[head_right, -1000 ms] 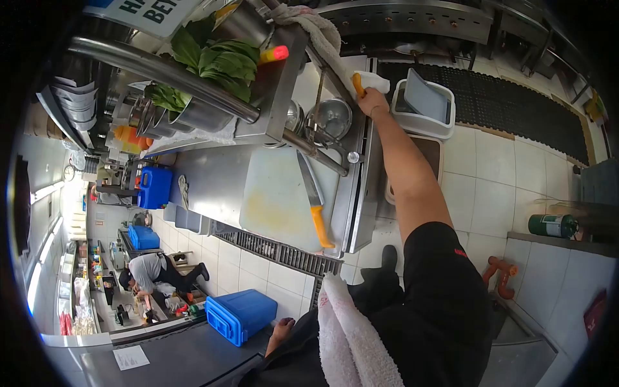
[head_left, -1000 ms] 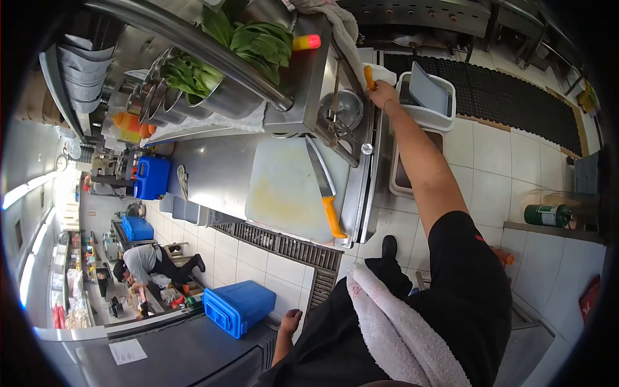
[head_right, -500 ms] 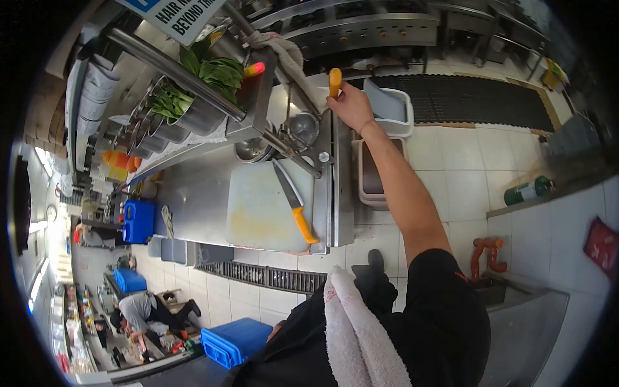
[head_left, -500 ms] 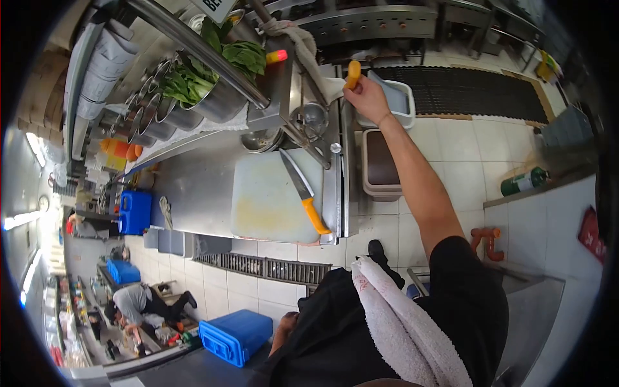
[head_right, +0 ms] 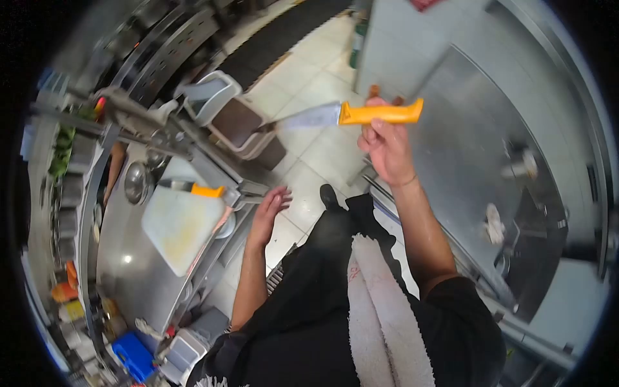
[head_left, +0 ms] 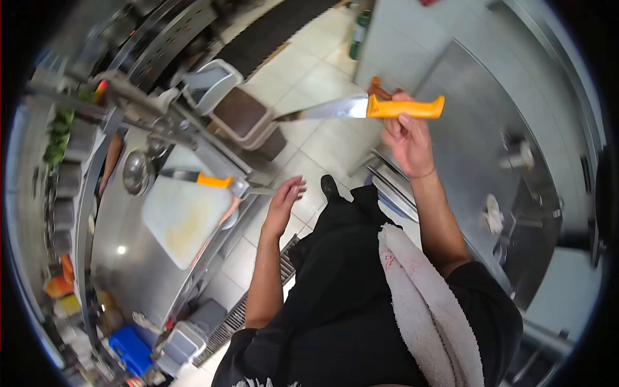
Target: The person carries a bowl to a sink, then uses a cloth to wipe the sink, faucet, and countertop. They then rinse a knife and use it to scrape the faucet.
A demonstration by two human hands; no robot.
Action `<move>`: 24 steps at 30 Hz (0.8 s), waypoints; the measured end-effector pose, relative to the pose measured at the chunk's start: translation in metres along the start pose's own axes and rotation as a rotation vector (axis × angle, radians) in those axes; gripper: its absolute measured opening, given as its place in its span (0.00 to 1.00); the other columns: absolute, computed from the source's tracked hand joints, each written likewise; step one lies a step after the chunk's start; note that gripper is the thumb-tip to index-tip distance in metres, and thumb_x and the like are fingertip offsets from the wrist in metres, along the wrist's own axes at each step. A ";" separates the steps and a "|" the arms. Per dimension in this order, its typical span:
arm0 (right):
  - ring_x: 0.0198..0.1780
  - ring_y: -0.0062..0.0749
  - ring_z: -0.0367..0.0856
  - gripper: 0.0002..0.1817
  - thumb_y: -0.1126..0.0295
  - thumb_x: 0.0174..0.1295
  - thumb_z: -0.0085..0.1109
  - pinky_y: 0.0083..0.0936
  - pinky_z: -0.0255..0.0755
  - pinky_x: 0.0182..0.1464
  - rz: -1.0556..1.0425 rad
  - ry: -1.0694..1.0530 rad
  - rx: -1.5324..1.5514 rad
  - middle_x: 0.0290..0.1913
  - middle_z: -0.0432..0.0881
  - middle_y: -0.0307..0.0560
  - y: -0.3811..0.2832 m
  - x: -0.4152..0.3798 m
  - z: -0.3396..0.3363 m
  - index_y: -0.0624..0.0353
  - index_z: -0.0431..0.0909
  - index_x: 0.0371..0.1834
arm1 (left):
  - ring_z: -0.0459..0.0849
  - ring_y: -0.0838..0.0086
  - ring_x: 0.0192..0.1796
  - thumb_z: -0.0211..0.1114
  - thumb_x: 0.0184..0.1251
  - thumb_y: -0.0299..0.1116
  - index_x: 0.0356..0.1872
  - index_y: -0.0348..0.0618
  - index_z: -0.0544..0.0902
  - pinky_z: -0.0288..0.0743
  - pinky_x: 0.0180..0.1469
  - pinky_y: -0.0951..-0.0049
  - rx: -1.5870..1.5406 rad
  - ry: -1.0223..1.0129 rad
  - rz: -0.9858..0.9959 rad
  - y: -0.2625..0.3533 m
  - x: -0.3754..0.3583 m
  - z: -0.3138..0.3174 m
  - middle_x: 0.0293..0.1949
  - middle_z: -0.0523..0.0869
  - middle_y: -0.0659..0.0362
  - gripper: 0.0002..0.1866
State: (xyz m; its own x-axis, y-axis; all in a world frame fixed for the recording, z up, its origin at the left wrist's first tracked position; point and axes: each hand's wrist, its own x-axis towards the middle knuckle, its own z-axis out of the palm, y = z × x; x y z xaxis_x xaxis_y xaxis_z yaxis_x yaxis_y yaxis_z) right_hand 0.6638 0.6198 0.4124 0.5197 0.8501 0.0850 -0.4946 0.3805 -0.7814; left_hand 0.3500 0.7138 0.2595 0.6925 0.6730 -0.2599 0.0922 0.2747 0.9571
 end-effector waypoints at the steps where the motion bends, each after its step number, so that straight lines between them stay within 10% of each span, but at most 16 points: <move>1: 0.29 0.17 0.67 0.20 0.69 0.74 0.57 0.24 0.66 0.33 -0.007 0.036 0.004 0.28 0.70 0.33 -0.013 -0.028 -0.012 0.58 0.72 0.67 | 0.83 0.66 0.62 0.56 0.84 0.50 0.73 0.37 0.73 0.75 0.67 0.63 -0.039 -0.095 0.068 0.020 0.006 0.029 0.62 0.84 0.52 0.29; 7: 0.30 0.20 0.75 0.20 0.71 0.70 0.61 0.22 0.71 0.37 -0.066 0.280 -0.068 0.33 0.77 0.36 -0.065 -0.206 -0.071 0.58 0.73 0.64 | 0.85 0.61 0.57 0.45 0.84 0.62 0.64 0.36 0.77 0.79 0.63 0.56 -0.470 -0.445 -0.011 0.041 0.014 0.172 0.56 0.86 0.47 0.36; 9: 0.32 0.22 0.78 0.18 0.72 0.70 0.62 0.23 0.74 0.39 -0.069 0.270 0.010 0.36 0.79 0.37 -0.079 -0.262 -0.089 0.59 0.75 0.62 | 0.86 0.62 0.43 0.53 0.85 0.53 0.45 0.37 0.80 0.80 0.51 0.59 -0.578 -0.410 -0.039 0.039 -0.004 0.223 0.39 0.87 0.51 0.24; 19: 0.45 0.24 0.81 0.30 0.64 0.74 0.63 0.25 0.79 0.48 0.043 0.697 0.007 0.49 0.85 0.46 -0.138 -0.544 -0.228 0.58 0.69 0.76 | 0.77 0.74 0.24 0.61 0.77 0.35 0.29 0.40 0.81 0.71 0.32 0.70 -0.113 -0.343 -0.075 -0.035 -0.073 0.465 0.20 0.81 0.58 0.14; 24: 0.57 0.44 0.83 0.40 0.53 0.68 0.69 0.40 0.77 0.63 0.032 1.012 -1.181 0.59 0.84 0.56 -0.166 -0.664 -0.287 0.56 0.65 0.80 | 0.79 0.76 0.25 0.61 0.77 0.38 0.24 0.36 0.83 0.72 0.31 0.72 0.331 -0.592 -0.018 -0.061 -0.122 0.577 0.22 0.83 0.58 0.20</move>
State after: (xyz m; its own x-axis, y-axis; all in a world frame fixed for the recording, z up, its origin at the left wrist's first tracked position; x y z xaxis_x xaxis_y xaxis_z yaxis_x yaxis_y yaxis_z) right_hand 0.6013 -0.1123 0.3083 0.9971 0.0755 0.0018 0.0423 -0.5386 -0.8415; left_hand 0.6729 0.2183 0.3070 0.9550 0.1551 -0.2528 0.2568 -0.0060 0.9665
